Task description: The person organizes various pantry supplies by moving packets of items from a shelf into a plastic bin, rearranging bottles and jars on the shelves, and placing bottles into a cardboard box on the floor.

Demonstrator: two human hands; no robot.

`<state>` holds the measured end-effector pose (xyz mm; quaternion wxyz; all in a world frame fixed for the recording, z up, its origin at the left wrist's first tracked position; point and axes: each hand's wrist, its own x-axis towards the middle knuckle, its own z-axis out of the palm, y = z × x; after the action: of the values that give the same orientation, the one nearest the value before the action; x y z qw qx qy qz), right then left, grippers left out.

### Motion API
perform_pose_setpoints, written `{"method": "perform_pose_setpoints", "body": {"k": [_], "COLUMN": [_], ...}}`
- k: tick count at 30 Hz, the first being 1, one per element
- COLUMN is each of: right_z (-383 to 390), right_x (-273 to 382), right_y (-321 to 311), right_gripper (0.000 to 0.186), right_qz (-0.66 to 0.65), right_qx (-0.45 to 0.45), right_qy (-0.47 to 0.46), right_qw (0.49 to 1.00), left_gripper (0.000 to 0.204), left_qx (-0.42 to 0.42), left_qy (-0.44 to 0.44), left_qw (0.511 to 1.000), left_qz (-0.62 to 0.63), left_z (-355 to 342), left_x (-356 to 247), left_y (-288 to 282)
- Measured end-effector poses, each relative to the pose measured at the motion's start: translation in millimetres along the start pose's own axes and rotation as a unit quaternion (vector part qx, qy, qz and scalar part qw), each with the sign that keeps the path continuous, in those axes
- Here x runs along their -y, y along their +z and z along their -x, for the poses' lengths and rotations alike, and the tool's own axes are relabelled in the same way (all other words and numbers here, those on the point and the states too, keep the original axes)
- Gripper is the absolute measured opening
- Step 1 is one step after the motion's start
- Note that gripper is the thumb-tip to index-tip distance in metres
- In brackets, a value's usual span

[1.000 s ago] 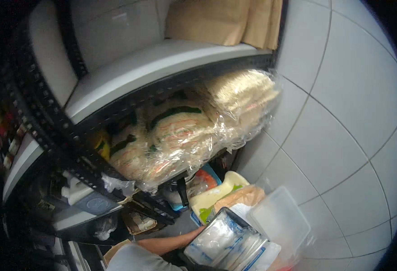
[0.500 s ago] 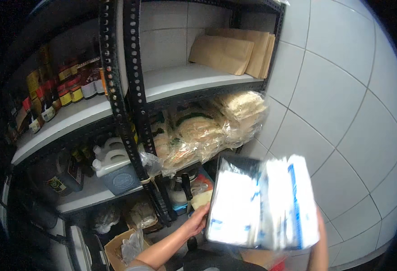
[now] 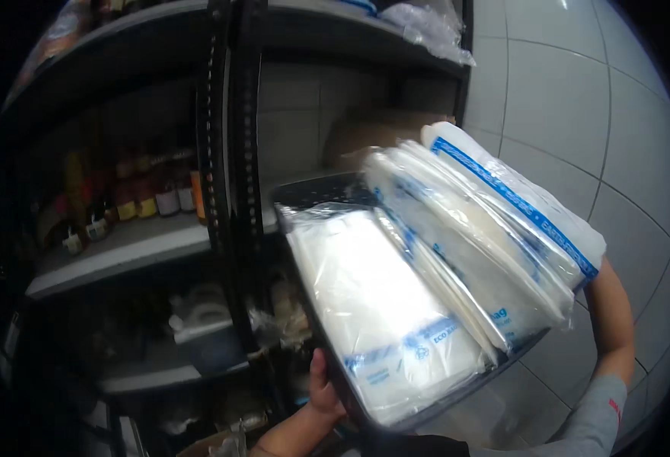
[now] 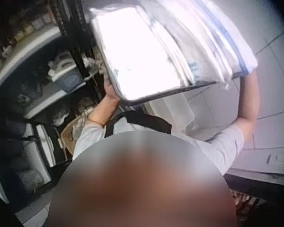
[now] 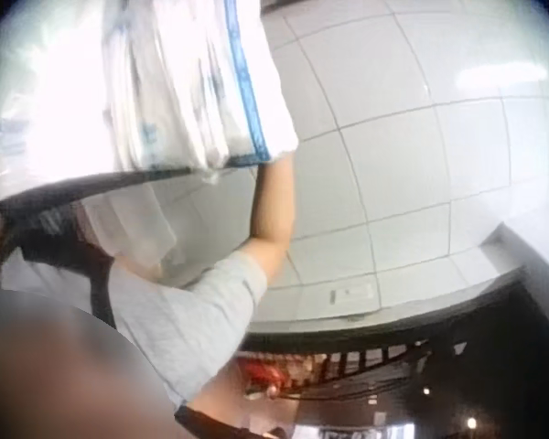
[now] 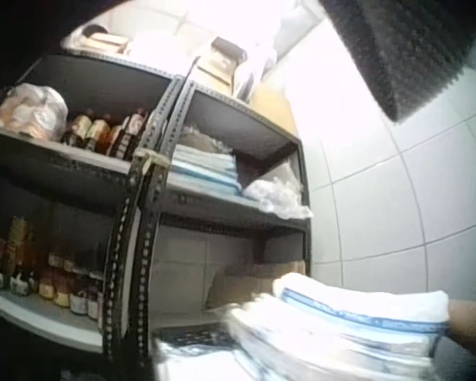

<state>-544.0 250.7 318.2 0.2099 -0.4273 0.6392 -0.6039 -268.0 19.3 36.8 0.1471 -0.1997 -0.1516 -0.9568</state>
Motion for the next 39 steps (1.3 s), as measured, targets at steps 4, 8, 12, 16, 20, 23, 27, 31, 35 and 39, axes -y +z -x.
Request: {"method": "perform_pose_setpoints", "body": {"k": [4, 8, 12, 16, 20, 23, 27, 31, 35, 39], "right_z": [-79.9, -151.1, -225.6, -322.3, -398.2, -312.8, -165.7, -180.2, -235.0, -283.0], "right_x": [8.6, 17.0, 15.1, 7.4, 7.8, -7.4, -58.0, -84.6, -89.6, -109.9], "right_y": [5.9, 22.4, 39.4, 62.1, 52.9, 65.9, 78.4, 114.6, 102.9, 110.5], "right_gripper": [0.042, 0.042, 0.043, 0.038, 0.027, 0.041, 0.082, 0.102, 0.091, 0.088], "right_qz": [-0.001, 0.001, 0.013, 0.223, -0.225, -0.231, -0.090, 0.247, 0.187, 0.164], "right_qx": [0.073, 0.147, 0.215, 0.213, 0.005, 0.008, 0.089, -0.174, -0.112, -0.106], "right_qy": [-0.034, -0.067, -0.104, -0.281, -0.195, -0.261, -0.369, -0.496, -0.499, -0.505], "right_qw": [0.997, 0.987, 0.971, 0.909, 0.955, 0.937, 0.921, 0.814, 0.839, 0.841], "left_gripper": [0.071, 0.071, 0.086, 0.076, 0.040, 0.042, 0.038, 0.035, 0.068, 0.072], "left_qx": [0.091, 0.147, 0.036, -0.031, -0.095, -0.216, -0.242, -0.251, -0.198, -0.060], "left_qy": [0.048, 0.085, 0.131, 0.253, 0.408, 0.443, 0.418, 0.262, 0.286, 0.044], "left_qw": [0.994, 0.982, 0.955, 0.940, 0.782, 0.677, 0.688, 0.730, 0.724, 0.829], "left_qz": [-0.026, -0.078, -0.262, -0.228, -0.461, -0.546, -0.542, -0.579, -0.596, -0.555], "left_z": [-10.3, -20.7, -53.5, -106.1, -166.7, -192.3, -234.0, -236.6, -205.9, -154.2], "left_x": [-12.5, -18.3, -13.9, -2.6, 13.1, 14.7, 7.1, -2.9, -6.7, -25.3], "left_y": [19.5, 52.2, 77.6, 72.6, 22.6, 23.3, 27.0, 27.4, -19.0, -36.0]}}
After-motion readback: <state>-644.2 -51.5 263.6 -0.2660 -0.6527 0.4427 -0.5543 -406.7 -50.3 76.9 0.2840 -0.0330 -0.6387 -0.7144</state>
